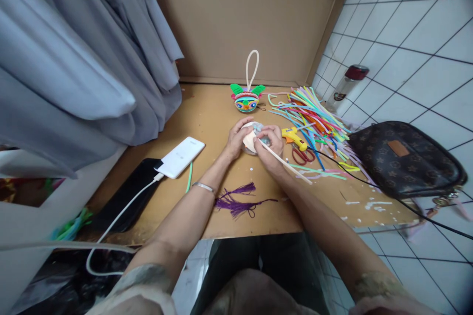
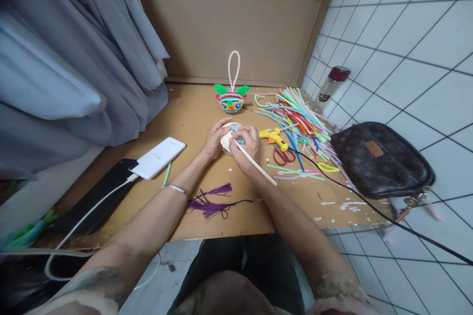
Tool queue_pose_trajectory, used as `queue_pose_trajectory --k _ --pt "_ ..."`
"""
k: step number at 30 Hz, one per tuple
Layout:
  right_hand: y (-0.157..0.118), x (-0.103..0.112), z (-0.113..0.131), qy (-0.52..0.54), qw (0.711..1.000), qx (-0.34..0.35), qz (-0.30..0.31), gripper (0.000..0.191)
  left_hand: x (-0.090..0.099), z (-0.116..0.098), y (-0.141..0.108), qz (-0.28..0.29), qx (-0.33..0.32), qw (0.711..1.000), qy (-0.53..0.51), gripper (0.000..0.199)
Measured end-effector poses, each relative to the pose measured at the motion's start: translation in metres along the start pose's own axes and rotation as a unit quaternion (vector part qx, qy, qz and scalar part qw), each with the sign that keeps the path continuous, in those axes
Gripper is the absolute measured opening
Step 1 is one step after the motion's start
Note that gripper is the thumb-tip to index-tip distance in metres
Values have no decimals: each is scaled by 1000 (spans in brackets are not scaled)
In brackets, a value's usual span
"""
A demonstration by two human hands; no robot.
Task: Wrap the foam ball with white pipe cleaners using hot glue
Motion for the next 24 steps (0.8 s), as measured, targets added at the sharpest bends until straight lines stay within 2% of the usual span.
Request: queue_pose_trajectory --k 6,12,24 --pt "0 0 -1 15 1000 -18 15 9 1 4 2 1 -7 1000 21 47" --pt "1 -1 -2 -1 1000 0 13 9 1 4 4 7 -12 1000 22 46" --pt "0 2 -4 48 999 16 -8 6 -1 1 2 -4 7 1000 -10 42"
Point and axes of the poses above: each hand's wrist, its own y-axis towards the middle knuckle, its own x-axis out of the back of the hand, z = x × y, the point moved 5 cm from there along y, towards the middle knuckle, and after that the axes turned 14 degrees about -z, right-handed, at the moved point
